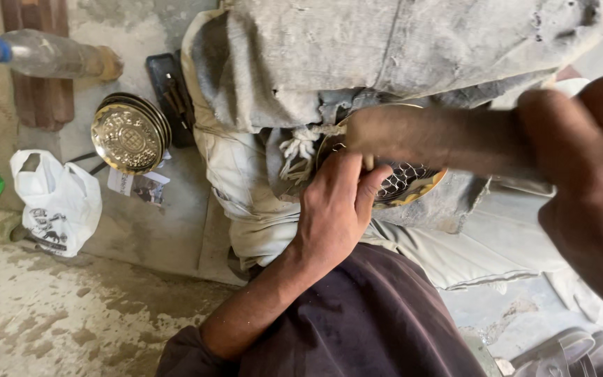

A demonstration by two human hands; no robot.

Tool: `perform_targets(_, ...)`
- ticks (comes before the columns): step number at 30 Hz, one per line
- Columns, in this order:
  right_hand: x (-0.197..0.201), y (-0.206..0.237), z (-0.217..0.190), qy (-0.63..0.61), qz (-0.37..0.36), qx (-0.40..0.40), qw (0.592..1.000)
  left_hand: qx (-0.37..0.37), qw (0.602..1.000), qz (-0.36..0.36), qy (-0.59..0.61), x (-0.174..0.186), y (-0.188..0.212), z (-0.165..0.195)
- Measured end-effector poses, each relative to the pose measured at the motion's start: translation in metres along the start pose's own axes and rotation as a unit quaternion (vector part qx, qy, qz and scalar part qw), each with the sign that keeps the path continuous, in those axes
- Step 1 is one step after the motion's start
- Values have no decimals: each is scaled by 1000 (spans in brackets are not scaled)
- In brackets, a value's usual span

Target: The person sits on the floor and decorates a brass plate by hand, holding a punch against the metal and striking it repeatedly with a wooden mallet to emboss patterns, repositioning the plate and punch as they work across the surface. Finished plates lie beside them on the floor.

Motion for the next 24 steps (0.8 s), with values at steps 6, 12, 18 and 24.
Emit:
perform_targets(6, -6, 30, 29, -74, -4, -88, 993, -28, 992, -119, -15, -23, -16, -11)
perform_targets(12, -36, 87, 66, -165, 26, -141, 976, -58, 952, -300, 13, -33, -48, -13)
perform_targets(18, -51, 110, 67, -428, 26, -249, 869, -122, 938, -324, 8, -27, -55, -5)
perform_targets(24, -17, 55, 29, -106, 18, -115, 988, -32, 955, -292, -40, -24, -46, -11)
Point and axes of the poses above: each hand's wrist, its own y-axis away from the middle knuckle, its own x-axis out of the back of the hand, z = x × y, the point moved 3 cm from there along -y, towards the middle knuckle, and after that the axes turned 7 degrees about z, right-handed, at the moved point
